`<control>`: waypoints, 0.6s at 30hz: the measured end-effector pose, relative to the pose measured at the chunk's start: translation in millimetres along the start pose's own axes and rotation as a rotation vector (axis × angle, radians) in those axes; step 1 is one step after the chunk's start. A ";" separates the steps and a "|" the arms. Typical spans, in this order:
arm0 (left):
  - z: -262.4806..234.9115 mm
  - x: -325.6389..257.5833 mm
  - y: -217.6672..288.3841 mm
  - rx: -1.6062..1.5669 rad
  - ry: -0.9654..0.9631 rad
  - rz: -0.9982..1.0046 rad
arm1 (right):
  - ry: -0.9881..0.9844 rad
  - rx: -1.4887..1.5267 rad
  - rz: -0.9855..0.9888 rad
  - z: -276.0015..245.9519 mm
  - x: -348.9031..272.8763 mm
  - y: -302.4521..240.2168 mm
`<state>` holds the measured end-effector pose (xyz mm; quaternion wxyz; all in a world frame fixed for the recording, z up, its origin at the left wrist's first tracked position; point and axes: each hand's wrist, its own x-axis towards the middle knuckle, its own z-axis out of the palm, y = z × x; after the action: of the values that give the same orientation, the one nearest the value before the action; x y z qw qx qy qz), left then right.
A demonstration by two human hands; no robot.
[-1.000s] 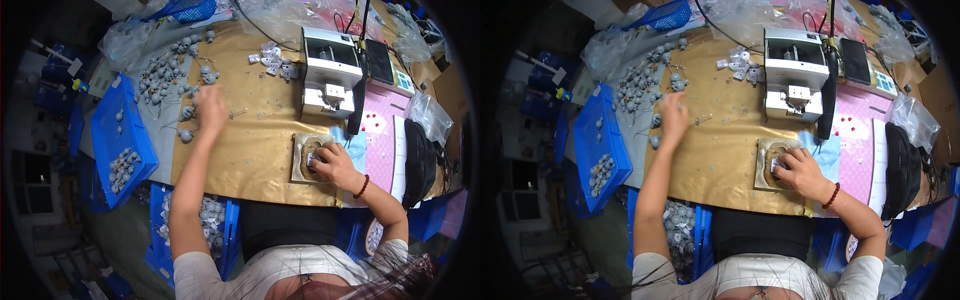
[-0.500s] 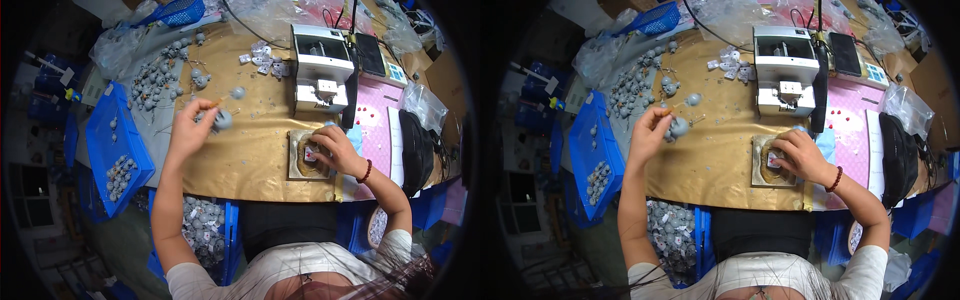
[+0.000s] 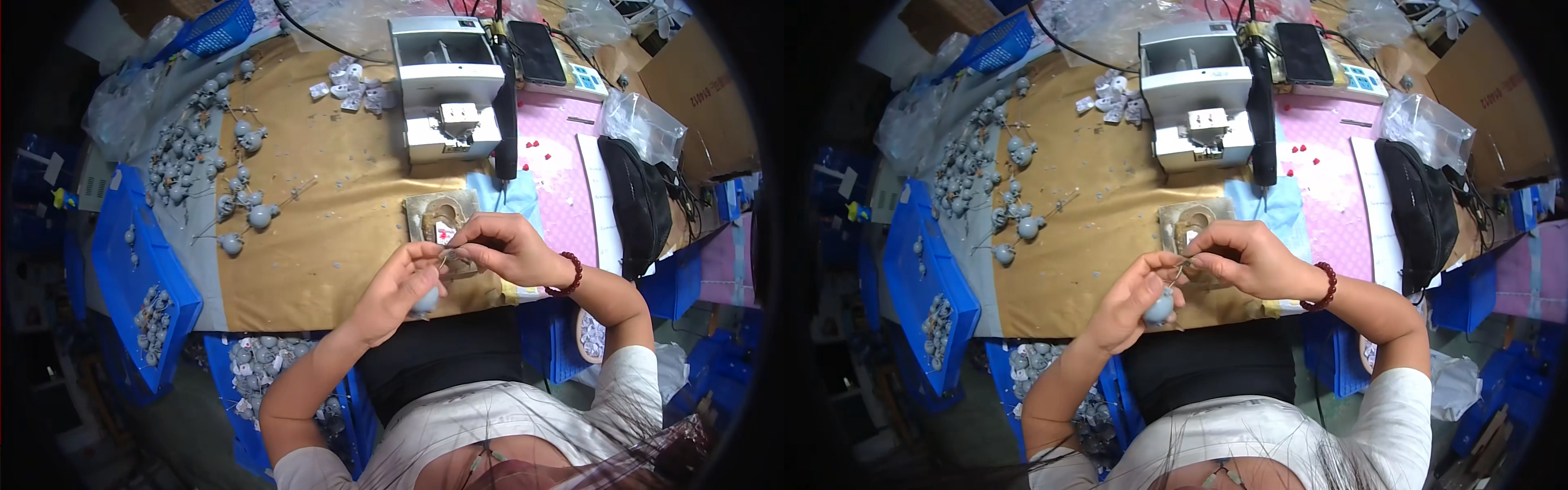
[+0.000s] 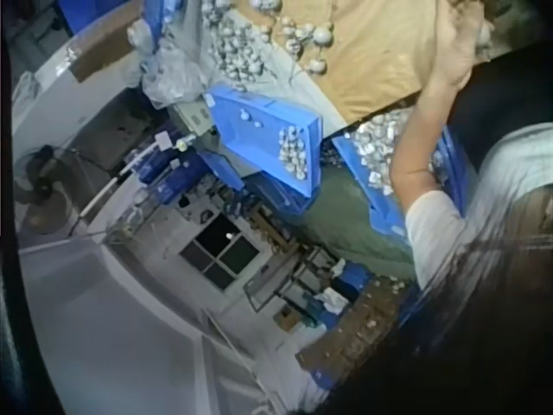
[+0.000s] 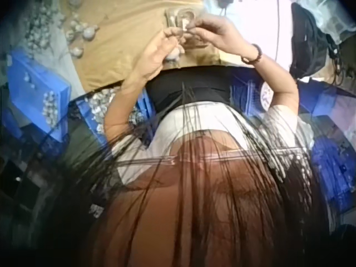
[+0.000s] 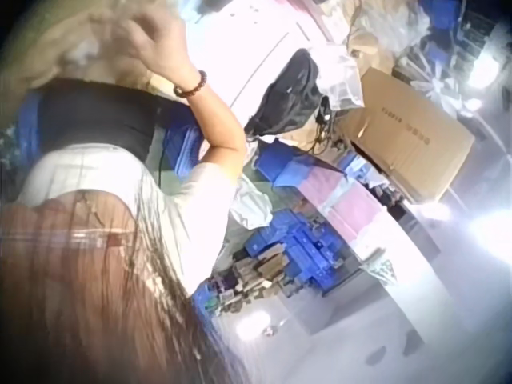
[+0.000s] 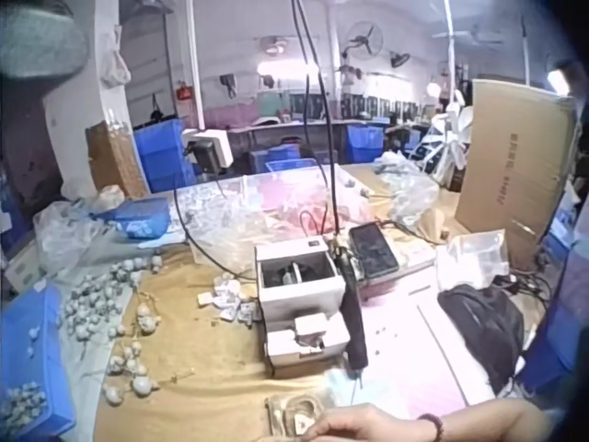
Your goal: Assembling small plastic toy components at a factory workstation using a hanging electric screwdriver and an assembly jig.
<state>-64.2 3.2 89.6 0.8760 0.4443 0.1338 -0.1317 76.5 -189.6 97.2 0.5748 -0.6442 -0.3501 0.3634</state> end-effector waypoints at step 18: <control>-18.2 27.9 -42.2 1.260 0.305 0.551 | 0.022 -1.131 -0.610 -5.8 17.5 63.5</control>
<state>-55.1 -9.2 38.1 0.4249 0.8983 0.0358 0.1063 92.3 -183.2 33.3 0.2274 -0.7230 -0.6492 -0.0636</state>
